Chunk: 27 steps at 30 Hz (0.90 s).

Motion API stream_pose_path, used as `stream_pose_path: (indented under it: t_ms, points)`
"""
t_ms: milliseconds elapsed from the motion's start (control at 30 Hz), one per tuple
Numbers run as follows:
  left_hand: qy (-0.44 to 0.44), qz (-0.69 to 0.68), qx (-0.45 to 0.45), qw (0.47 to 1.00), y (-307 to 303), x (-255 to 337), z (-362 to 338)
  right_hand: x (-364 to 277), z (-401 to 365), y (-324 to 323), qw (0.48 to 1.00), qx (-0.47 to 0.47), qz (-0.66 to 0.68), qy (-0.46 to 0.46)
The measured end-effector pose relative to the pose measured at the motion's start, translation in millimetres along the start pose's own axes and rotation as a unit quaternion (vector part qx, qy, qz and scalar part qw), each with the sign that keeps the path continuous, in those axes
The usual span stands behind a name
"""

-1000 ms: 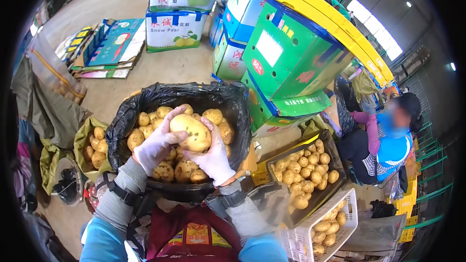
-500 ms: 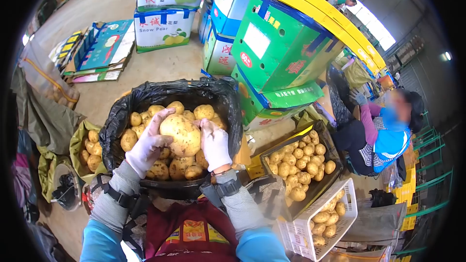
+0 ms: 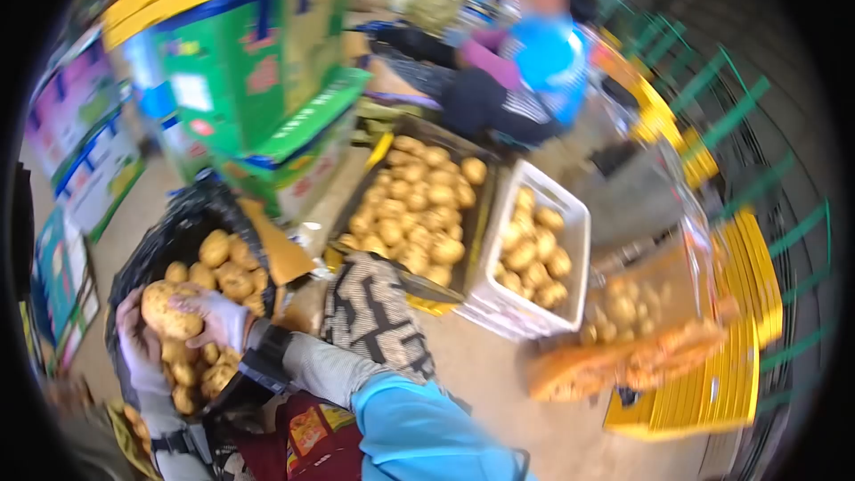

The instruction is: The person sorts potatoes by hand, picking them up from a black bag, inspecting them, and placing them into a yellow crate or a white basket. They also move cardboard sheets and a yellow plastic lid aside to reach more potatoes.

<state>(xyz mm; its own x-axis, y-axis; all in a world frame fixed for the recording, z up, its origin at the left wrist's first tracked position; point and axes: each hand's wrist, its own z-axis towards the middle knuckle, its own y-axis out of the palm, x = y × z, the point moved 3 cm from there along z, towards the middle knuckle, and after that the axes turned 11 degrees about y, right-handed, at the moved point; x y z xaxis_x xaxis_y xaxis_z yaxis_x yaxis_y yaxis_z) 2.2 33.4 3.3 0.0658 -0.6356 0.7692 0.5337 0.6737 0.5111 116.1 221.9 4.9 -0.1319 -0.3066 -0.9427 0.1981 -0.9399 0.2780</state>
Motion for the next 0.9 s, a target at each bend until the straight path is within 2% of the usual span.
stream_pose_path:
  t_ms: [33,67,100,133,167,200,233,267,300,333,367,400,433,467,500,533,567,600,633,667,700,733,800,833,867,900]
  points:
    - [-0.034,-0.036,0.053,0.997,-48.0,-20.7,-1.0,-8.0,-10.0,-0.7,0.883,0.058,0.406,0.228]
    - [-0.053,-0.045,0.066,0.995,-36.7,-17.0,-2.5,-30.2,-30.1,-21.2,0.897,0.103,0.387,0.187]
    - [-0.080,-0.085,0.050,0.992,-59.6,-24.6,-1.8,-49.4,-48.0,-37.2,0.908,0.140,0.364,0.152]
    - [-0.099,-0.049,0.087,0.990,-42.9,-21.1,-3.9,-78.8,-73.9,-62.3,0.924,0.228,0.281,0.121]
    - [-0.114,-0.012,0.126,0.985,-26.0,-16.0,-7.5,-103.6,-111.0,-89.5,0.923,0.264,0.270,0.077]
    - [-0.129,-0.021,0.111,0.985,-23.5,-18.7,-8.9,-128.2,-148.5,-116.3,0.919,0.299,0.256,0.034]
    - [-0.142,-0.029,0.101,0.984,-26.4,-21.4,-14.1,-148.4,-191.0,-141.8,0.905,0.373,0.203,0.023]
    - [-0.155,-0.037,0.093,0.983,-28.2,-23.7,-15.7,-168.3,-231.4,-161.8,0.884,0.445,0.135,-0.041]
    - [-0.161,-0.018,0.092,0.982,-28.9,-26.4,-16.2,-186.6,-275.8,-176.0,0.813,0.578,0.071,-0.022]
    - [-0.166,0.002,0.094,0.982,-31.5,-28.8,-18.6,-195.9,-314.8,-187.6,0.749,0.659,0.031,-0.055]
    - [-0.170,0.023,0.101,0.980,-36.9,-29.9,-23.6,-191.5,-355.3,-212.0,0.697,0.714,0.003,-0.061]
    - [-0.147,0.047,0.064,0.986,-41.7,-34.6,-27.0,-171.3,-403.1,-249.1,0.643,0.751,-0.093,-0.117]
    - [-0.186,0.050,0.106,0.976,-25.0,-28.4,-28.6,-184.4,-420.7,-240.4,0.607,0.791,-0.074,-0.027]
    - [-0.194,0.054,0.112,0.973,-23.8,-26.6,-33.7,-157.1,-468.2,-277.4,0.554,0.790,-0.261,0.006]
    - [-0.189,0.038,0.129,0.973,-24.6,-26.0,-37.1,-128.9,-515.4,-311.7,0.449,0.782,-0.431,0.032]
    - [-0.186,0.054,0.141,0.971,-20.2,-19.9,-36.8,-126.5,-528.6,-311.8,0.474,0.787,-0.356,0.168]
    - [-0.188,0.061,0.190,0.962,-14.6,-14.1,-36.8,-116.6,-548.5,-331.9,0.443,0.753,-0.351,0.336]
    - [-0.170,0.062,0.212,0.960,-12.4,-9.7,-36.8,-95.9,-567.0,-361.7,0.497,0.748,-0.326,0.294]
    - [-0.168,0.066,0.242,0.953,-9.6,-2.6,-37.2,-99.1,-544.6,-361.9,0.520,0.762,-0.320,0.217]
    - [-0.143,0.095,0.274,0.946,8.2,9.0,-37.7,-112.2,-501.3,-359.9,0.548,0.731,-0.351,0.206]
    - [-0.126,0.119,0.251,0.952,-7.3,7.9,-38.6,-129.2,-455.3,-344.4,0.571,0.703,-0.378,0.192]
    - [-0.103,0.110,0.302,0.941,-10.9,6.4,-39.0,-148.1,-394.8,-321.2,0.652,0.649,-0.355,0.170]
    - [-0.100,0.141,0.322,0.931,2.1,19.0,-36.8,-166.3,-274.3,-281.2,0.776,0.528,-0.320,0.127]
    - [-0.093,0.146,0.321,0.931,11.5,24.2,-34.7,-181.9,-208.8,-234.9,0.798,0.461,-0.351,0.165]
    - [-0.069,0.137,0.324,0.934,16.6,27.6,-32.0,-178.1,-153.1,-205.1,0.840,0.380,-0.358,0.149]
    - [-0.079,0.135,0.288,0.945,-1.4,22.2,-34.4,-168.5,-105.3,-177.4,0.865,0.298,-0.373,0.157]
